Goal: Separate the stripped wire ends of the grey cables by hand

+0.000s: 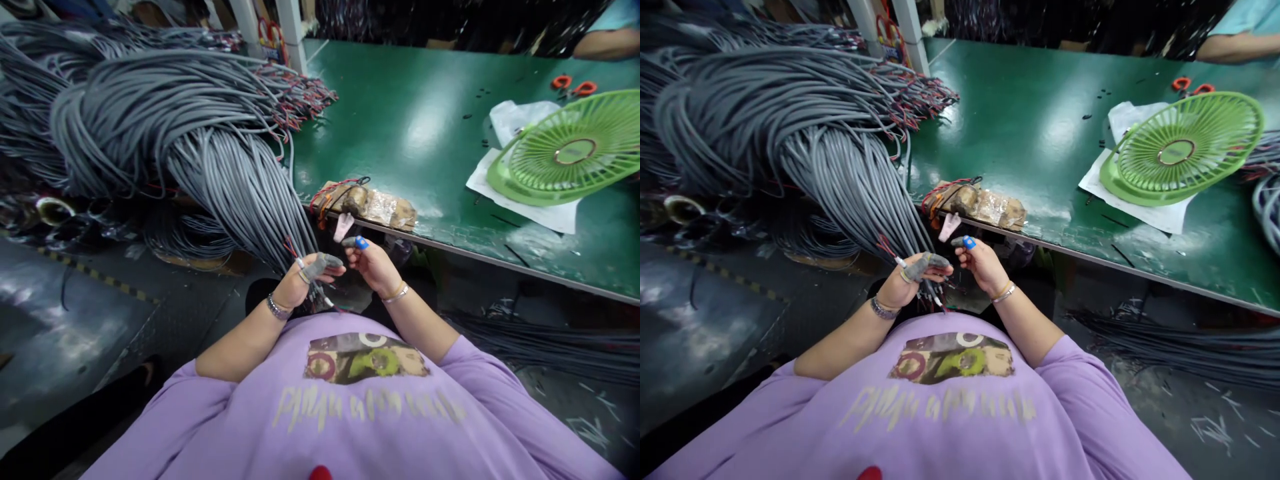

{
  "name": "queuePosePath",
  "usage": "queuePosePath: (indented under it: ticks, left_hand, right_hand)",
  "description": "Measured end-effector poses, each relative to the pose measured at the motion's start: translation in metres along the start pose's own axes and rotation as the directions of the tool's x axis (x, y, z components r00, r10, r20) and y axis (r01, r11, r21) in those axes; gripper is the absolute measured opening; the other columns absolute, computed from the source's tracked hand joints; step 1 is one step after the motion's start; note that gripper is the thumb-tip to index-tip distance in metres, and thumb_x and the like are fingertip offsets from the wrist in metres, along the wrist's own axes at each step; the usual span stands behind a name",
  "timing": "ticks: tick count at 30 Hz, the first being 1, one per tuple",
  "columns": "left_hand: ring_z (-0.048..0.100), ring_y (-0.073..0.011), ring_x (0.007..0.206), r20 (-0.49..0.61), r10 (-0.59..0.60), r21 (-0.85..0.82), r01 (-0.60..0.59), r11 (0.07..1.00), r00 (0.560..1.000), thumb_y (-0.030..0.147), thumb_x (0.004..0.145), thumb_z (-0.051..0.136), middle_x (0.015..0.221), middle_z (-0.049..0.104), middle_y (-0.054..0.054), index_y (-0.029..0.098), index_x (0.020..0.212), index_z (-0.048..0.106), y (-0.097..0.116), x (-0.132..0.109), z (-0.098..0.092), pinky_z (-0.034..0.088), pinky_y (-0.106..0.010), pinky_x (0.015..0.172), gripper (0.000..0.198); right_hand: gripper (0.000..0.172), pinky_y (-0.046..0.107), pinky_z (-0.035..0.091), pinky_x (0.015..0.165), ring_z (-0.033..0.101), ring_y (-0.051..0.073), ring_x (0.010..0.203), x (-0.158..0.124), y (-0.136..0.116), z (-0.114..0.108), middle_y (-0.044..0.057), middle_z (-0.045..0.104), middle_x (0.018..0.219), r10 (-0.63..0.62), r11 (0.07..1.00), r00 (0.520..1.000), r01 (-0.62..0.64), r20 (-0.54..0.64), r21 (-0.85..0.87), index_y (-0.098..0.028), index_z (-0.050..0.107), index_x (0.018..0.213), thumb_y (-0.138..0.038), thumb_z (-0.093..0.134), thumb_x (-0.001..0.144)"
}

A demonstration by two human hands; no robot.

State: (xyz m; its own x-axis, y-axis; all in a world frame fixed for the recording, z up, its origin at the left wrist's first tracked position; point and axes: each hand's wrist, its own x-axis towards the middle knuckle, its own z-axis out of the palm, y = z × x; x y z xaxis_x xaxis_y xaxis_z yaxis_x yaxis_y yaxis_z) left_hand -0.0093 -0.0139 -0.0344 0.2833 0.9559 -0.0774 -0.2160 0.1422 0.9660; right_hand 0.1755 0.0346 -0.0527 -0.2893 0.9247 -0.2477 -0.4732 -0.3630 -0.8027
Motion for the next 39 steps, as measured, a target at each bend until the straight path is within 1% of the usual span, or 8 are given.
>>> queuePosePath:
  ticks: [5, 10, 15, 21, 27, 30, 34, 39]
  left_hand:
    - [0.068, -0.0157, 0.062, -0.126, -0.13, 0.101, 0.143, 0.984, 0.983, 0.044, 0.072, 0.072, 0.082, 0.073, -0.011, 0.013, 0.086, 0.069, -0.004, -0.006, -0.005, 0.043, -0.019, 0.046, 0.035]
    - [0.063, -0.0151, 0.061, -0.052, -0.04, 0.454, 0.059, 0.889, 0.998, 0.03, 0.073, 0.066, 0.071, 0.07, -0.003, 0.015, 0.077, 0.067, -0.015, -0.012, -0.003, 0.051, -0.026, 0.06, 0.016]
    - [0.062, -0.0155, 0.072, 0.042, 0.106, 0.638, -0.108, 0.762, 0.993, 0.025, 0.074, 0.065, 0.079, 0.071, 0.0, 0.017, 0.084, 0.069, -0.007, -0.02, 0.005, 0.05, -0.026, 0.07, 0.014]
    - [0.062, -0.0149, 0.071, 0.032, 0.192, 0.595, -0.173, 0.785, 0.981, 0.035, 0.083, 0.062, 0.08, 0.069, -0.003, 0.017, 0.089, 0.068, 0.011, -0.034, 0.023, 0.047, -0.025, 0.067, 0.02]
    - [0.052, -0.0117, 0.057, 0.101, 0.224, 0.77, -0.218, 0.599, 0.969, 0.036, 0.082, 0.062, 0.063, 0.063, -0.001, 0.018, 0.071, 0.066, 0.027, -0.035, 0.031, 0.037, -0.025, 0.058, 0.021]
    - [0.055, -0.0115, 0.056, 0.084, 0.143, 0.71, -0.16, 0.686, 0.986, 0.029, 0.079, 0.065, 0.063, 0.064, -0.001, 0.017, 0.07, 0.065, 0.031, -0.032, 0.033, 0.039, -0.024, 0.056, 0.015]
    - [0.061, -0.0118, 0.056, 0.041, 0.005, 0.354, -0.019, 0.935, 0.999, 0.038, 0.079, 0.067, 0.062, 0.066, -0.003, 0.014, 0.07, 0.064, 0.028, -0.03, 0.036, 0.047, -0.022, 0.056, 0.025]
    - [0.064, -0.0123, 0.055, -0.125, -0.043, 0.125, 0.059, 0.99, 0.991, 0.053, 0.073, 0.072, 0.066, 0.07, -0.006, 0.013, 0.073, 0.066, 0.02, -0.033, 0.041, 0.049, -0.022, 0.052, 0.04]
  right_hand:
    - [0.033, 0.022, 0.038, 0.054, 0.047, 0.008, 0.057, -0.022, -0.004, 0.0, -0.001, 0.061, 0.07, -0.117, 0.945, 0.988, 0.141, 0.098, -0.295, -0.017, 0.069, 0.084, -0.046, 0.077, 0.071]
    - [0.035, 0.029, 0.047, 0.063, 0.056, 0.013, 0.064, -0.045, -0.002, 0.023, 0.0, 0.063, 0.075, -0.116, 0.923, 0.957, 0.203, 0.266, -0.328, -0.021, 0.067, 0.093, -0.044, 0.078, 0.069]
    - [0.026, 0.028, 0.046, 0.061, 0.054, 0.012, 0.06, -0.051, -0.002, 0.032, -0.001, 0.063, 0.071, -0.228, 0.871, 0.95, 0.297, 0.214, -0.39, -0.02, 0.064, 0.079, -0.042, 0.076, 0.072]
    - [0.025, 0.028, 0.045, 0.059, 0.054, 0.013, 0.06, -0.057, -0.022, 0.027, 0.0, 0.064, 0.067, -0.144, 0.834, 0.961, 0.245, 0.235, -0.494, -0.019, 0.067, 0.073, -0.04, 0.08, 0.066]
    - [0.026, 0.023, 0.035, 0.048, 0.043, 0.009, 0.051, -0.057, -0.027, 0.023, -0.002, 0.056, 0.059, -0.079, 0.844, 0.979, 0.166, 0.186, -0.511, -0.019, 0.066, 0.068, -0.036, 0.084, 0.061]
    - [0.027, 0.023, 0.034, 0.047, 0.043, 0.01, 0.051, -0.057, -0.025, 0.023, -0.001, 0.056, 0.059, -0.089, 0.845, 0.982, 0.164, 0.168, -0.509, -0.019, 0.066, 0.068, -0.037, 0.085, 0.06]
    - [0.023, 0.024, 0.035, 0.049, 0.044, 0.009, 0.052, -0.06, -0.021, 0.026, 0.0, 0.06, 0.065, -0.176, 0.872, 0.977, 0.211, 0.12, -0.442, -0.02, 0.067, 0.071, -0.037, 0.082, 0.065]
    - [0.024, 0.025, 0.038, 0.053, 0.043, 0.01, 0.053, -0.068, -0.014, 0.028, -0.002, 0.056, 0.059, -0.265, 0.855, 0.959, 0.28, 0.095, -0.437, -0.02, 0.062, 0.066, -0.038, 0.078, 0.069]
